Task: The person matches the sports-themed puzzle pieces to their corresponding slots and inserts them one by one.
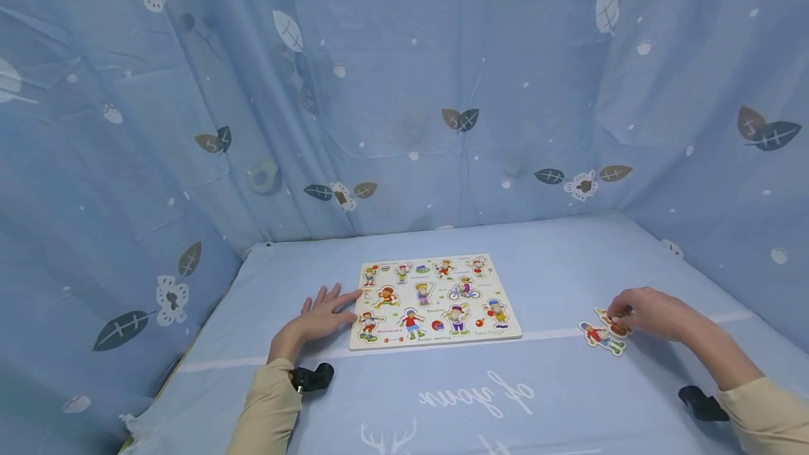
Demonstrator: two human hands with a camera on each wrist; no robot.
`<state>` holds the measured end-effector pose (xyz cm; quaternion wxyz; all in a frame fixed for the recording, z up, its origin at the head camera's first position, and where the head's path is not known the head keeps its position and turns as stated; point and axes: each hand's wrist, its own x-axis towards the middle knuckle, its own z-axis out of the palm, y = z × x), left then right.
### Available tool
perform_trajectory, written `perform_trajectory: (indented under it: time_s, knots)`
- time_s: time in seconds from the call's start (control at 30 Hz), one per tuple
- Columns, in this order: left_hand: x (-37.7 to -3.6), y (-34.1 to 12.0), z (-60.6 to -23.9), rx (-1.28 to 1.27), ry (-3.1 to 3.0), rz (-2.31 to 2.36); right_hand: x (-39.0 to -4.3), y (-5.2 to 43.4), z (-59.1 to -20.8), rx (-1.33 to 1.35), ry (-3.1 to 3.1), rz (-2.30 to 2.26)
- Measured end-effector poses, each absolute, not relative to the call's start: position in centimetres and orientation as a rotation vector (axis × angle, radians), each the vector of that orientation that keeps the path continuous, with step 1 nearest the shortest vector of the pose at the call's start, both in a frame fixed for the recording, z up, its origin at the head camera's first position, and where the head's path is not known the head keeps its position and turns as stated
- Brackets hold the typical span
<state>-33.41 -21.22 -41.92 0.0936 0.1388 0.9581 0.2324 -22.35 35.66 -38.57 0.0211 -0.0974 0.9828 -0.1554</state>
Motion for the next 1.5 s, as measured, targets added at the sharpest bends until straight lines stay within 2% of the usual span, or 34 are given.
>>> perform_trajectory:
  time_s: [0.7, 1.03, 1.5]
  knots:
    - [-33.6, -21.5, -42.1, 0.388, 2.83, 0.706, -23.2, 35.5, -38.5, -0.353, 3.066, -0.44]
    - [-33.6, -21.5, -41.9, 0.379, 2.844, 0.674, -24.6, 30.8, -36.4, -0.448, 3.105, -0.455]
    - [-33.5, -21.3, -41.9, 0.396, 2.846, 0.691, -27.4, 22.8, -35.5, -0.555, 3.126, -0.329]
